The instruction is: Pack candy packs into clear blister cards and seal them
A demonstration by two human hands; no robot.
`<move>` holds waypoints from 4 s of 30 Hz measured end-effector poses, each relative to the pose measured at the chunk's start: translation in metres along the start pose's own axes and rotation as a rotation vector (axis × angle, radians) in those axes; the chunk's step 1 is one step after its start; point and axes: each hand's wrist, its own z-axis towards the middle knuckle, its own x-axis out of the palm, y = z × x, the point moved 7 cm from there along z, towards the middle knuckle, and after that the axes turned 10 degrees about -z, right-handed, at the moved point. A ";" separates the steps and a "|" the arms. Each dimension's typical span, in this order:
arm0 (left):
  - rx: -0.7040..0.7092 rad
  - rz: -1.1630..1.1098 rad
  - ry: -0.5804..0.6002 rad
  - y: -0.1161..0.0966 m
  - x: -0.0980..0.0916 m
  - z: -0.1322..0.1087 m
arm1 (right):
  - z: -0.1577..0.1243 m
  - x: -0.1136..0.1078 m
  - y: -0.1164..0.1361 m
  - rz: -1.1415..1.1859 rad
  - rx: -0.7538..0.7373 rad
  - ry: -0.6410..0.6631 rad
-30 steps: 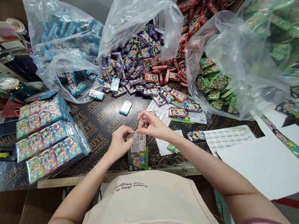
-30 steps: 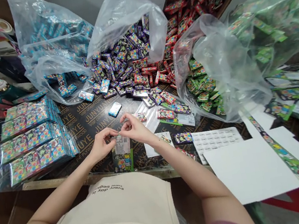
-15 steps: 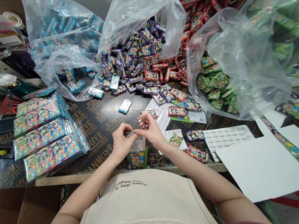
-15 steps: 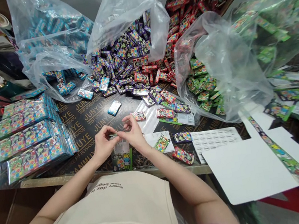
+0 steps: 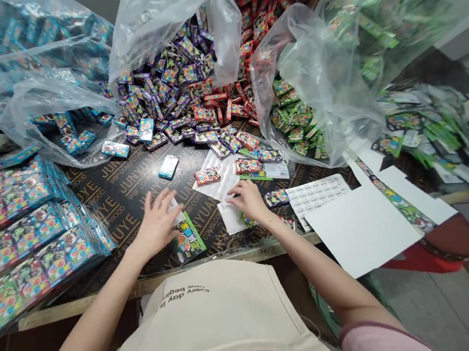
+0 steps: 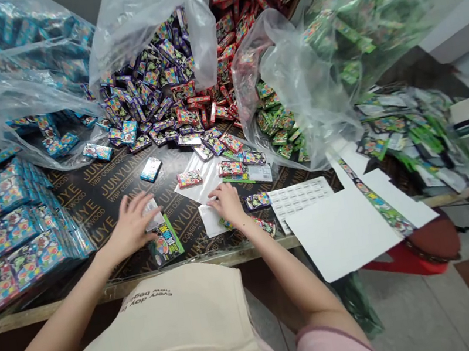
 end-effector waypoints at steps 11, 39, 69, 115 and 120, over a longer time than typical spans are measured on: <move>0.135 -0.024 0.678 -0.042 0.065 0.008 | -0.014 0.036 0.021 0.147 -0.051 0.071; -0.199 -0.862 -0.438 -0.005 -0.031 -0.007 | 0.014 -0.049 0.159 0.944 -0.217 0.360; -0.534 -1.432 -0.477 0.008 0.025 -0.027 | 0.014 0.026 0.146 1.324 0.340 0.710; -0.609 0.000 -0.554 0.093 -0.013 0.030 | -0.082 -0.055 -0.192 -0.404 0.508 -0.130; -0.406 -0.019 -0.221 0.029 0.047 0.028 | -0.035 -0.040 -0.164 -0.448 0.197 -0.011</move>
